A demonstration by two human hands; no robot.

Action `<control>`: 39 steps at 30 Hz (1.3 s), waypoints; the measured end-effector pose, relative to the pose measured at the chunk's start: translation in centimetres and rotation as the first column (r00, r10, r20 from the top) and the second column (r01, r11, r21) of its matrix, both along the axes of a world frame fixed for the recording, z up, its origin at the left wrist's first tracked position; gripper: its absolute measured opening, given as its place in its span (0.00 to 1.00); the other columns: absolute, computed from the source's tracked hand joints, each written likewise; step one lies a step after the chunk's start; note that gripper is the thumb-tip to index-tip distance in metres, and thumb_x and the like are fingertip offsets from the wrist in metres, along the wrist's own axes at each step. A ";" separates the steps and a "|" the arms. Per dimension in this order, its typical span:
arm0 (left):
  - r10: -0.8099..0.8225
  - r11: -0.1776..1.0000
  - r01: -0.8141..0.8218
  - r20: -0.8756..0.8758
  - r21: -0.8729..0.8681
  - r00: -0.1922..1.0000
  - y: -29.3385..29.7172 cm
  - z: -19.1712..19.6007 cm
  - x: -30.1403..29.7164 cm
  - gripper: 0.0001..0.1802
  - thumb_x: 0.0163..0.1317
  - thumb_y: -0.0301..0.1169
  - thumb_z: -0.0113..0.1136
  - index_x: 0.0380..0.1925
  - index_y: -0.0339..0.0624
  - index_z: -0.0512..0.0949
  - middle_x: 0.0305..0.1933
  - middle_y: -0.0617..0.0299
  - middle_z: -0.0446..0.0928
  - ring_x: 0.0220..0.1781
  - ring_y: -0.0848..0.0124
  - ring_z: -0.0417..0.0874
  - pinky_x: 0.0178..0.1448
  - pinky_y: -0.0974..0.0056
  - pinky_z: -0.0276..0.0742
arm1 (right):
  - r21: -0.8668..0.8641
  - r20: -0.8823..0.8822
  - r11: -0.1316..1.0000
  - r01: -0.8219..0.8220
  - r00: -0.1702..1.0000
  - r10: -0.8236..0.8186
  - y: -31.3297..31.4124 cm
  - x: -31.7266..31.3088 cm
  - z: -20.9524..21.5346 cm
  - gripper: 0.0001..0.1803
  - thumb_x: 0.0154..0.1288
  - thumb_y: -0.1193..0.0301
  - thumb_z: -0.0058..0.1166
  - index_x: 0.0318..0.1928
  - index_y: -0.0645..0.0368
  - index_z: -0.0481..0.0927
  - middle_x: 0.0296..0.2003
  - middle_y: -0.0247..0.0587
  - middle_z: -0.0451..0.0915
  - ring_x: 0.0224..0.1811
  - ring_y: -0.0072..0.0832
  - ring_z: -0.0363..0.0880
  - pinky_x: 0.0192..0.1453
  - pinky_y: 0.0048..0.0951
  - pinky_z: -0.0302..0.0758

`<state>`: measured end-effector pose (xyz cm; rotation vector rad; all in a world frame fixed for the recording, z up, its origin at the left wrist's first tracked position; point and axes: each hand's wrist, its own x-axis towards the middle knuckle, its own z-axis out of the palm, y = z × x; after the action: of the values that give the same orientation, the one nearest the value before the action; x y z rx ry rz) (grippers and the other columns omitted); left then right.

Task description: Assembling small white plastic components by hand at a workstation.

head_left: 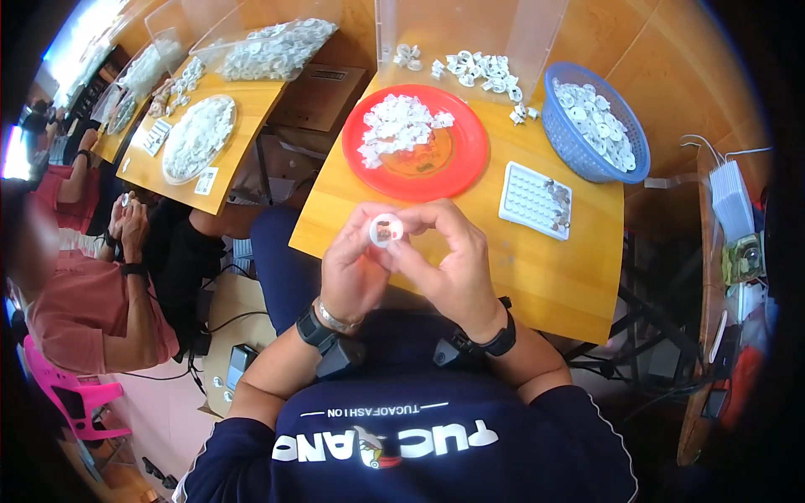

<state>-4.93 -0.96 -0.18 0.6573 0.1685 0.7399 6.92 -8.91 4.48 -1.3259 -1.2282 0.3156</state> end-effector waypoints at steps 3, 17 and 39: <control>-0.018 1.000 0.018 -0.002 -0.006 1.000 0.2 -0.2 -0.1 0.15 0.67 0.36 0.51 0.47 0.36 0.68 0.42 0.57 0.75 0.45 0.70 0.77 0.51 0.65 0.73 | -0.010 -0.003 1.000 0.005 1.000 -0.005 0.0 0.0 -0.1 0.10 0.52 0.78 0.61 0.37 0.62 0.78 0.31 0.41 0.78 0.34 0.32 0.78 0.41 0.31 0.75; 0.069 0.995 -0.066 -0.038 0.081 0.997 -0.5 0.7 0.4 0.18 0.67 0.33 0.50 0.53 0.37 0.64 0.42 0.53 0.74 0.45 0.65 0.78 0.51 0.62 0.74 | 0.045 0.133 0.997 0.055 0.989 -0.061 0.3 0.3 -0.7 0.11 0.48 0.77 0.65 0.35 0.61 0.79 0.36 0.41 0.78 0.37 0.36 0.78 0.39 0.32 0.75; 0.270 0.931 -0.228 -0.118 0.284 0.955 -1.4 0.5 0.5 0.11 0.69 0.29 0.47 0.48 0.38 0.69 0.41 0.57 0.74 0.43 0.69 0.76 0.51 0.64 0.71 | 0.044 0.166 0.999 0.024 0.986 -0.031 0.4 0.1 -1.0 0.11 0.50 0.80 0.63 0.34 0.62 0.75 0.37 0.42 0.76 0.39 0.37 0.78 0.40 0.33 0.76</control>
<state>-4.40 -2.40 0.29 0.9656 0.3033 0.9676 7.02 -8.52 3.53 -1.3532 -1.3476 0.1606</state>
